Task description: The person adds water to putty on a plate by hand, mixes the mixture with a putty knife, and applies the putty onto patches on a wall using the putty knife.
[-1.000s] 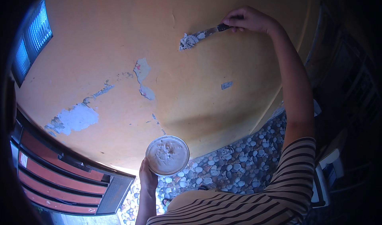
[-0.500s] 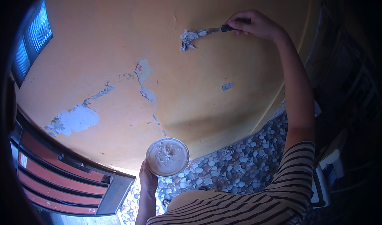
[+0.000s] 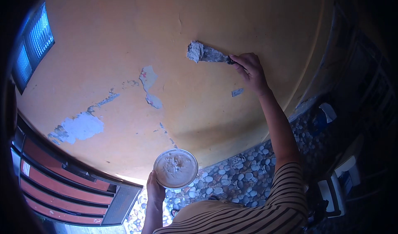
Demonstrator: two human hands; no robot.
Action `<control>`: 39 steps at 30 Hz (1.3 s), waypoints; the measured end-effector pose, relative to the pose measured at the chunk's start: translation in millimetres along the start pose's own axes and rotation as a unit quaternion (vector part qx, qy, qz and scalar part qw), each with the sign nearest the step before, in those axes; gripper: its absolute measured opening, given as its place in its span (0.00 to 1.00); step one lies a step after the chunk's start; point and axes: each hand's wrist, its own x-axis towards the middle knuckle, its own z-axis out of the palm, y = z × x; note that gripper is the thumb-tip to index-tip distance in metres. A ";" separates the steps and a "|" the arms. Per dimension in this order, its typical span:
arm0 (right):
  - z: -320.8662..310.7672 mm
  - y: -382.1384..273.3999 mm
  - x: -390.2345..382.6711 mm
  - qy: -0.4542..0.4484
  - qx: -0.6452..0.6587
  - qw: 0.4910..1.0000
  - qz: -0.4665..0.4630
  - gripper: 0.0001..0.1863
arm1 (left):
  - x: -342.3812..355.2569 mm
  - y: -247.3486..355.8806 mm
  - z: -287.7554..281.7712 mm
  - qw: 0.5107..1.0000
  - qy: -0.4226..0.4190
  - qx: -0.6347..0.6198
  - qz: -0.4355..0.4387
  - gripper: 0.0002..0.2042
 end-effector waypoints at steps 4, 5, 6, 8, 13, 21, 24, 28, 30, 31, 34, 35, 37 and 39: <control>17.7 4.6 -3.0 0.036 -0.053 0.998 -0.013 0.17 | -0.9 -2.9 -2.3 1.000 0.003 -0.005 0.002 0.16; 20.6 4.4 -3.5 0.039 -0.051 0.998 -0.020 0.17 | -1.7 -3.2 -3.6 1.000 0.003 -0.005 0.002 0.16; 22.9 4.3 -3.3 0.044 -0.043 0.998 -0.016 0.16 | -2.1 -3.2 -4.7 1.000 0.005 -0.003 0.005 0.16; 25.5 2.8 -3.2 0.048 -0.035 0.998 -0.015 0.16 | -2.8 -3.6 -6.3 1.000 0.006 -0.004 0.009 0.16; 25.7 -7.0 -6.4 0.043 -0.045 0.998 -0.009 0.16 | -1.4 -3.8 -7.0 1.000 0.009 0.002 0.007 0.16; 19.0 -28.2 -15.7 0.010 -0.053 0.997 0.049 0.17 | -0.3 -5.8 -0.4 1.000 -0.007 0.003 -0.011 0.16; 18.0 -31.7 -18.6 0.012 -0.050 0.997 0.053 0.16 | -1.5 -5.0 0.0 1.000 -0.009 0.003 -0.011 0.16; 24.0 -31.1 -24.7 0.031 -0.040 0.997 0.049 0.16 | -5.0 -3.5 -5.4 0.999 -0.021 0.031 0.006 0.15; 28.8 -29.0 -27.9 0.038 -0.038 0.998 0.044 0.16 | -6.5 -3.1 -8.8 1.000 -0.010 0.009 0.005 0.15; 30.8 -27.8 -29.3 0.052 -0.033 0.997 0.038 0.16 | -6.9 -3.0 -10.3 1.000 0.001 -0.009 0.003 0.16; 32.6 -25.7 -33.7 0.054 -0.031 0.997 0.038 0.16 | -7.5 -1.4 -14.8 1.000 -0.002 -0.010 0.016 0.16; 31.8 -25.6 -35.3 0.052 -0.032 0.997 0.038 0.16 | -7.9 -1.3 -15.8 1.000 -0.001 -0.010 0.016 0.16; 28.5 -26.9 -39.1 0.048 -0.010 0.996 0.072 0.15 | -8.5 -0.7 -17.3 1.000 0.006 -0.012 0.013 0.16; 24.7 -28.9 -42.8 0.059 -0.013 0.996 0.063 0.17 | -9.4 -0.5 -18.3 1.000 0.003 -0.011 0.012 0.15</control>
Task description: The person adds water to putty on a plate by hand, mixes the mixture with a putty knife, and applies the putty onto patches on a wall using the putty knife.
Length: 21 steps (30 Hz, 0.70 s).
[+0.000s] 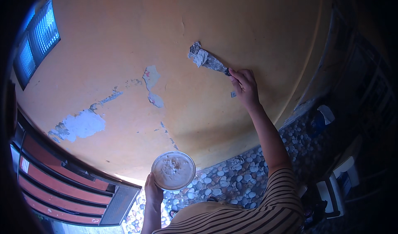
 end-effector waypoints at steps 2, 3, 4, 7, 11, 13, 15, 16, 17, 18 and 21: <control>-3.5 -1.4 -2.6 0.011 0.001 1.000 -0.010 0.18 | -1.2 -0.1 -0.8 1.000 -0.002 -0.001 0.000 0.15; -4.7 -1.9 -3.4 0.013 0.005 1.000 -0.014 0.17 | -1.6 0.3 -1.1 1.000 -0.004 0.003 -0.003 0.15; -5.7 -2.1 -3.5 0.016 0.009 1.000 -0.017 0.17 | -2.0 0.5 -1.1 1.000 -0.014 0.002 -0.003 0.15; -4.6 -1.5 0.3 0.019 0.001 1.000 -0.003 0.15 | -3.0 2.2 -0.2 1.000 -0.017 0.010 -0.010 0.15; 3.1 -0.3 12.0 0.026 -0.006 1.000 -0.005 0.15 | -4.2 4.0 2.4 1.000 -0.013 0.009 -0.010 0.15; 9.5 -1.2 16.9 0.046 -0.003 0.998 -0.030 0.17 | -4.5 3.6 2.6 1.000 -0.019 0.005 -0.004 0.14; 14.9 -2.4 20.1 0.051 -0.007 0.998 -0.038 0.17 | -4.5 3.0 1.9 1.000 -0.008 0.007 -0.010 0.14; 16.5 -3.1 20.8 0.053 -0.015 0.998 -0.038 0.17 | -4.4 3.0 1.0 1.000 -0.006 0.005 -0.014 0.14; 17.4 -3.8 21.2 0.055 -0.013 0.997 -0.042 0.17 | -3.9 2.5 0.5 1.000 -0.006 0.005 -0.014 0.14; 17.9 -4.7 20.8 0.046 -0.013 0.998 -0.039 0.17 | -3.7 2.2 -0.1 1.000 -0.005 0.003 -0.010 0.14; 16.0 -7.1 17.6 0.021 -0.019 0.999 -0.030 0.17 | -3.2 2.0 -1.3 1.000 -0.005 0.001 -0.004 0.15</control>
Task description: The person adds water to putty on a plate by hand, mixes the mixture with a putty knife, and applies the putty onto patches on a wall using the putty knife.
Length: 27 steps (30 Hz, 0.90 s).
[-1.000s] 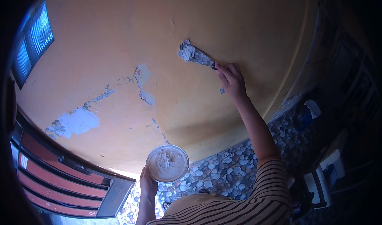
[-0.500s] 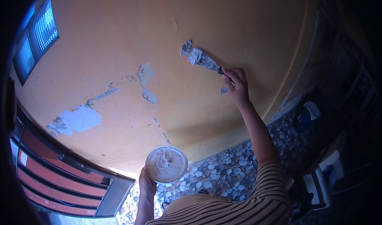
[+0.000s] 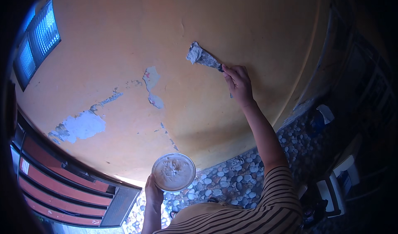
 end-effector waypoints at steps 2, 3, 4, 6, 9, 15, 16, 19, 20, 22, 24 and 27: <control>-2.3 -1.8 -4.1 -0.017 -0.007 1.000 0.008 0.16 | -0.4 -0.2 0.1 1.000 -0.002 0.002 0.000 0.15; -3.6 -2.7 -6.9 -0.019 0.000 1.000 0.019 0.17 | -0.4 -0.1 0.2 1.000 -0.001 0.001 -0.002 0.15; -5.5 -3.6 -10.0 -0.021 0.006 0.999 0.031 0.18 | -0.4 -0.1 0.6 1.000 -0.010 -0.005 0.000 0.15; -9.2 -4.7 -15.9 -0.020 0.006 0.999 0.037 0.18 | 0.4 -0.4 1.3 1.000 0.000 0.001 -0.005 0.15; -16.6 -7.3 -25.0 -0.021 0.001 0.999 0.041 0.17 | 1.4 -0.5 0.9 1.000 -0.003 0.000 -0.002 0.16; -12.0 -14.2 -17.4 0.018 0.021 0.998 0.049 0.16 | 1.9 -0.5 0.4 1.000 -0.011 0.000 -0.002 0.15; -8.3 -14.8 -12.6 0.035 0.041 0.997 0.053 0.17 | 2.0 -0.7 1.1 1.000 -0.023 -0.007 0.000 0.15; -0.3 -16.2 -4.4 0.023 0.026 0.997 0.062 0.17 | 3.5 -1.4 3.4 1.000 -0.013 0.003 -0.004 0.15; 0.6 -17.0 -5.0 0.040 0.033 0.998 0.040 0.17 | 3.9 -1.0 3.5 1.000 -0.013 0.005 -0.003 0.15; 0.0 -17.8 -9.8 0.007 0.011 0.998 0.062 0.15 | 4.2 -1.1 3.5 1.000 -0.012 0.003 0.001 0.15; -2.9 -18.3 -17.6 0.006 0.013 0.998 0.056 0.15 | 4.1 -0.4 2.7 1.000 -0.015 0.001 0.001 0.15; -7.4 -18.9 -25.8 0.012 0.021 0.999 0.047 0.16 | 4.1 0.9 2.3 1.000 -0.013 -0.002 0.001 0.15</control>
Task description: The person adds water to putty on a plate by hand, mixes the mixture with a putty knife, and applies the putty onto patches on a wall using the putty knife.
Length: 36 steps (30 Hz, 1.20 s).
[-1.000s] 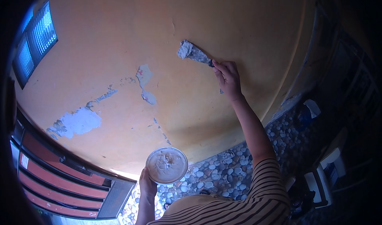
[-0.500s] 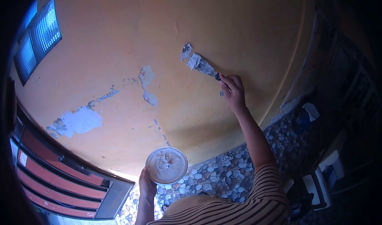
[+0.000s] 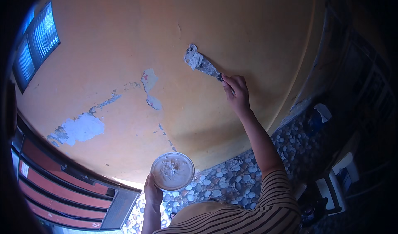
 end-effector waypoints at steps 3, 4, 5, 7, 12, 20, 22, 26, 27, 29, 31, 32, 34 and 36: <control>0.4 -0.9 1.6 0.018 0.011 1.000 -0.001 0.17 | 1.5 1.7 1.0 1.000 0.001 0.002 -0.001 0.15; 2.0 -1.3 3.3 0.029 0.018 0.999 -0.001 0.17 | 1.8 1.7 1.2 1.000 0.000 0.005 -0.003 0.15; 3.7 -1.2 6.0 0.029 0.018 0.999 0.000 0.17 | 2.1 1.7 1.9 1.000 0.000 0.006 -0.003 0.15; 9.6 0.2 11.0 0.029 0.023 0.999 0.013 0.18 | 2.8 1.6 3.1 1.000 -0.008 0.007 -0.005 0.14; 18.4 2.6 3.5 0.021 0.006 1.000 0.011 0.18 | 3.4 2.3 6.1 1.000 0.003 0.004 -0.008 0.14; 7.3 0.8 -5.3 0.042 0.014 0.999 0.014 0.18 | 0.8 7.1 3.2 1.000 0.000 0.005 -0.002 0.14; 11.7 4.5 3.8 0.045 0.031 0.998 0.038 0.18 | 0.7 6.0 4.6 1.000 -0.002 0.011 -0.007 0.15; 19.0 6.4 3.8 0.040 -0.003 0.999 0.019 0.18 | 1.1 3.0 6.7 1.000 -0.004 0.017 -0.010 0.14; 18.6 4.6 -0.7 0.033 0.002 0.999 0.026 0.18 | 1.2 2.6 6.7 1.000 -0.006 0.014 -0.007 0.14; 14.9 0.9 -9.4 0.025 0.008 0.999 0.029 0.18 | 1.0 1.7 5.7 1.000 -0.010 0.006 -0.003 0.14; 11.3 -0.9 -12.2 0.060 0.022 0.998 -0.005 0.15 | 0.6 2.5 3.3 1.000 -0.017 0.011 -0.004 0.15; 10.7 -1.1 -11.0 0.039 0.010 0.999 0.028 0.15 | 0.9 2.2 3.3 1.000 -0.017 0.010 -0.002 0.15; 12.6 -0.6 -5.3 0.050 0.020 0.998 0.024 0.16 | 0.4 2.6 2.1 1.000 -0.011 0.004 -0.001 0.15; 19.7 0.5 2.0 0.045 0.014 0.999 0.024 0.17 | 0.6 1.7 2.5 1.000 -0.007 0.008 -0.004 0.15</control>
